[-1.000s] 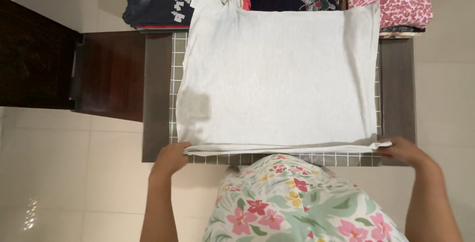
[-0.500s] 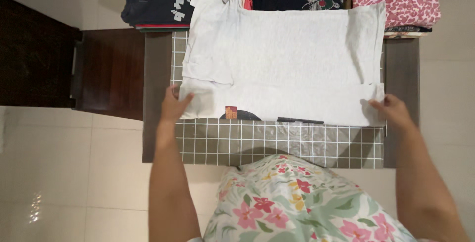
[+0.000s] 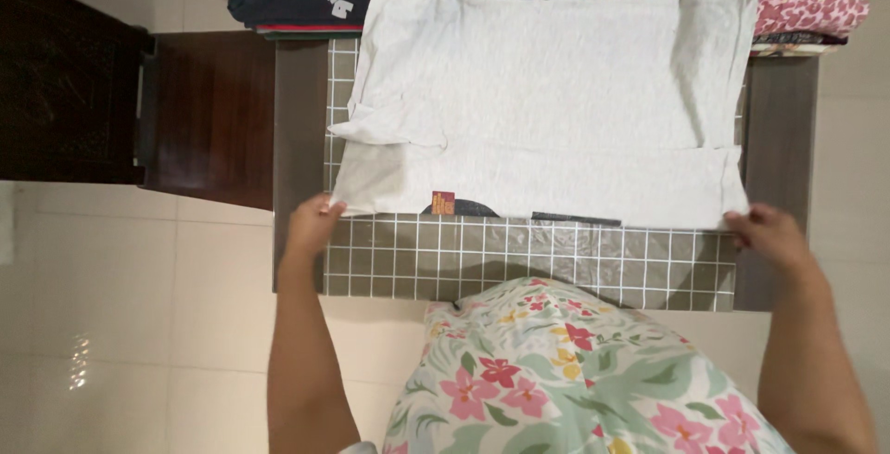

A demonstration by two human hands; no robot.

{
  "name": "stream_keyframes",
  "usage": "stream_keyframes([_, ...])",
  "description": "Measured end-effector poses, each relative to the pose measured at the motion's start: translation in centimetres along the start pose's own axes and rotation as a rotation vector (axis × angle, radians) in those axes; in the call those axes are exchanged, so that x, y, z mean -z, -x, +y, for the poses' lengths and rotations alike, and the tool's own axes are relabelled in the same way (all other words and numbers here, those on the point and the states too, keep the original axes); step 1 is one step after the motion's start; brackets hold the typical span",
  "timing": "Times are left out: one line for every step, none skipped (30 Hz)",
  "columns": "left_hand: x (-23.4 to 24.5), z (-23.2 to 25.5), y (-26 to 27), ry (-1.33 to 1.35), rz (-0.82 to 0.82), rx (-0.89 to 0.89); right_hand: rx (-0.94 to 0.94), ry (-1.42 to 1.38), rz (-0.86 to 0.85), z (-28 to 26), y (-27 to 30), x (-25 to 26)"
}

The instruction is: The person folds various t-shirts by hand on a table, including white graphic, grey, and cream-colored garments, and stacks them with other organized laundry.

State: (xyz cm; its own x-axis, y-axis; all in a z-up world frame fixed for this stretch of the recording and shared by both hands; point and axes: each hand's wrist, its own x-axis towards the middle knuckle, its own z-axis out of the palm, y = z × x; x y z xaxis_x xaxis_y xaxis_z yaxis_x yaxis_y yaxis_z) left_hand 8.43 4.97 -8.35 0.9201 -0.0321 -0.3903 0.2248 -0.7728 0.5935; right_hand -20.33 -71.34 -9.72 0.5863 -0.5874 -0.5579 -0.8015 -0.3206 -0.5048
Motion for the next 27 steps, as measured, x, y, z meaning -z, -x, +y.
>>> stream_keyframes([0.2, -0.2, -0.3, 0.011, 0.007, -0.059, -0.032, -0.088, 0.004, -0.1, -0.2, 0.2])
stream_keyframes([0.4, -0.2, -0.6, 0.011, 0.006, -0.059, -0.033, -0.087, 0.004, -0.3, -0.4, 0.3])
stream_keyframes([0.9, 0.1, -0.7, -0.05, -0.002, -0.092, -0.013, -0.159, -0.032, -0.5, -0.6, 0.6])
stream_keyframes([1.5, 0.3, -0.5, -0.113, -0.011, -0.124, 0.006, -0.231, -0.069, -0.6, -0.5, 0.7])
stream_keyframes([1.9, 0.8, -0.2, -0.113, -0.012, -0.122, 0.005, -0.23, -0.07, -0.6, -0.4, 0.5])
stream_keyframes([2.1, 1.4, 0.0, -0.067, -0.047, -0.067, -0.034, -0.107, -0.029, -0.7, -0.2, 0.2])
stream_keyframes([2.3, 2.0, 0.3, -0.02, -0.082, -0.013, -0.072, 0.017, 0.011, -0.7, 0.0, -0.1])
stream_keyframes([2.3, 2.3, 0.7, -0.02, -0.082, -0.013, -0.073, 0.016, 0.012, -0.6, 0.2, -0.2])
stream_keyframes([2.3, 2.4, 1.1, -0.042, -0.061, -0.011, 0.012, -0.08, -0.016, -0.5, 0.4, -0.2])
stream_keyframes([2.4, 2.5, 1.1, -0.065, -0.038, -0.014, 0.098, -0.179, -0.04, -0.4, 0.6, -0.3])
stream_keyframes([2.4, 2.4, 1.0, -0.065, -0.037, -0.019, 0.1, -0.182, -0.036, -0.3, 0.8, -0.4])
stream_keyframes([2.1, 2.1, 1.1, 0.019, -0.027, -0.059, 0.136, -0.019, 0.034, 0.0, 1.1, -0.4])
stream_keyframes([1.9, 1.7, 1.1, 0.104, -0.018, -0.098, 0.172, 0.145, 0.105, 0.1, 1.4, -0.6])
stream_keyframes([1.7, 1.4, 1.0, 0.105, -0.019, -0.102, 0.172, 0.144, 0.109, 0.2, 1.5, -0.8])
stream_keyframes([1.5, 1.1, 0.9, 0.049, 0.028, -0.162, 0.152, 0.166, 0.147, 0.3, 1.6, -1.2])
stream_keyframes([1.3, 0.8, 0.9, -0.007, 0.075, -0.221, 0.133, 0.189, 0.185, 0.3, 1.7, -1.5])
stream_keyframes([1.1, 0.7, 0.9, -0.006, 0.075, -0.224, 0.133, 0.188, 0.188, 0.3, 1.9, -1.8])
stream_keyframes([0.9, 0.7, 0.7, -0.107, 0.082, -0.254, 0.139, 0.21, 0.228, 0.3, 2.1, -2.2])
stream_keyframes([0.7, 0.6, 0.7, -0.209, 0.09, -0.284, 0.145, 0.231, 0.268, 0.3, 2.2, -2.5])
stream_keyframes([0.5, 0.5, 0.8, -0.21, 0.09, -0.287, 0.144, 0.229, 0.269, 0.2, 2.2, -2.8])
stream_keyframes([0.1, 0.3, 1.0, -0.175, 0.117, -0.298, 0.123, 0.248, 0.284, 0.2, 2.3, -3.1])
stream_keyframes([-0.1, 0.0, 1.2, -0.14, 0.144, -0.308, 0.102, 0.268, 0.299, 0.2, 2.4, -3.3])
stream_keyframes([-0.4, -0.4, 1.1, -0.14, 0.143, -0.311, 0.101, 0.266, 0.301, 0.2, 2.5, -3.7])
stream_keyframes([-0.6, -0.7, 0.9, -0.211, 0.183, -0.345, 0.068, 0.239, 0.327, 0.2, 2.6, -4.1])
stream_keyframes([-0.8, -1.1, 0.6, -0.281, 0.222, -0.379, 0.036, 0.212, 0.354, 0.1, 2.7, -4.4])
stream_keyframes([-1.0, -1.4, 0.5, -0.281, 0.221, -0.38, 0.035, 0.212, 0.354, -0.1, 2.9, -4.6])
stream_keyframes([-1.1, -1.8, 0.3, -0.268, 0.236, -0.374, 0.047, 0.22, 0.381, -0.2, 3.2, -4.7])
